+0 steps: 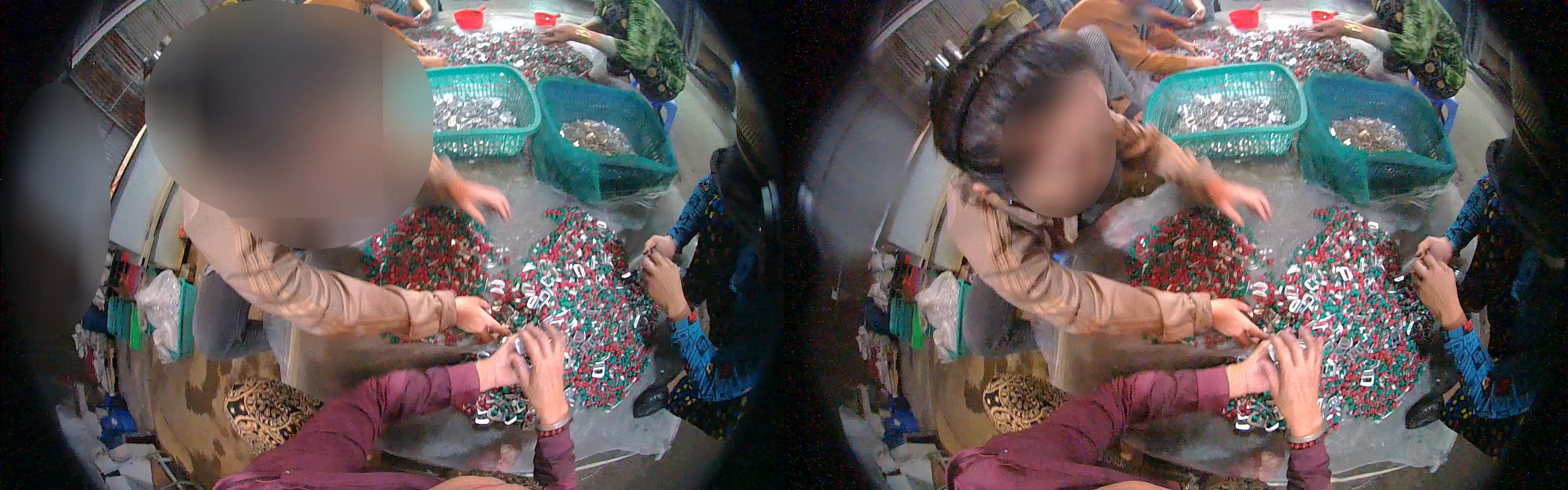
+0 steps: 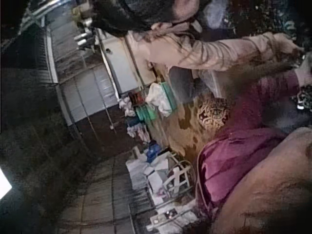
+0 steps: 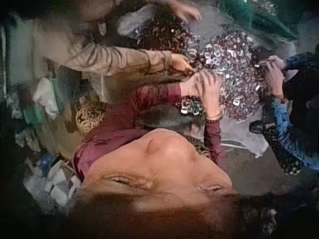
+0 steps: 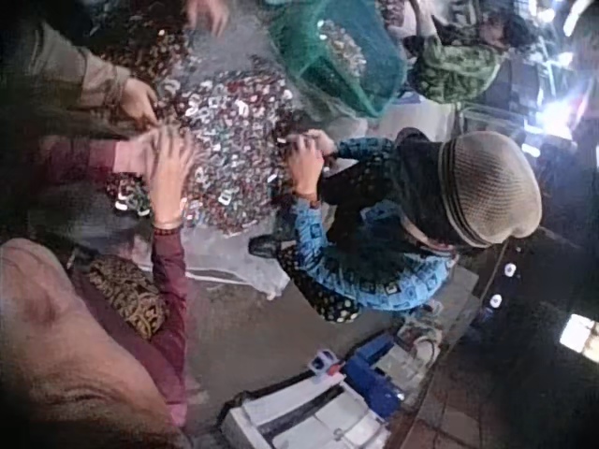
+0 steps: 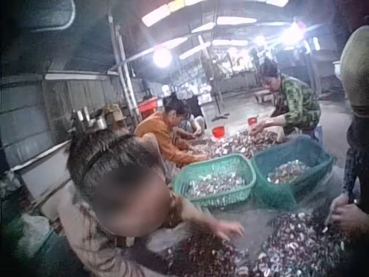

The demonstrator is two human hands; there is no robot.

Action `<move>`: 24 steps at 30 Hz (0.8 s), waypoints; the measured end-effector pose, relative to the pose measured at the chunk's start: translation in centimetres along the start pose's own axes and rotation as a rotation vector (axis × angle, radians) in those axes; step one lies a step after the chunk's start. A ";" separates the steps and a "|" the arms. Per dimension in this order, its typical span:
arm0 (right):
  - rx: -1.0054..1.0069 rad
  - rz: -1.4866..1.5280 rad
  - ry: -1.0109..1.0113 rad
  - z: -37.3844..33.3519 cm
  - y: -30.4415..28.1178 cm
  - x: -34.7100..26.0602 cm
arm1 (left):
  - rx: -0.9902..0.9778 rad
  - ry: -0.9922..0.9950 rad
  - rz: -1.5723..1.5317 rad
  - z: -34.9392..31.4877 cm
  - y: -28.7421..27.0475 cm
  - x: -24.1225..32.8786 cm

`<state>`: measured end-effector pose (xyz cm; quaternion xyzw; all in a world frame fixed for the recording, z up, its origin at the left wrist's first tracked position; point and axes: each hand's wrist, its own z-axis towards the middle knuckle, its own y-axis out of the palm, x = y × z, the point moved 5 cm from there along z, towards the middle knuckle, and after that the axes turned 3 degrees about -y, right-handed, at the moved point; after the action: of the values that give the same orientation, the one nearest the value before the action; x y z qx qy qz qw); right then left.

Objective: The person sits on the floor and sorts small red, green, and white plastic buckles from a large pile on a sheet. They pick up the buckles by hand and place them into separate piles or baskets.

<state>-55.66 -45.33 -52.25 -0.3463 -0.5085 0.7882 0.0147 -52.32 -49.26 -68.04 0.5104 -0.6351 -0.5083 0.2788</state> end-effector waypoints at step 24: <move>0.457 0.143 0.653 -10.8 -6.7 11.2 | -0.690 0.202 2.566 -3.4 1.4 -4.4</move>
<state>-60.33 -29.35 -55.38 -0.6008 -0.2635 0.7284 0.1974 -48.43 -46.45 -64.91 -0.5065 -0.4790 0.0187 0.7168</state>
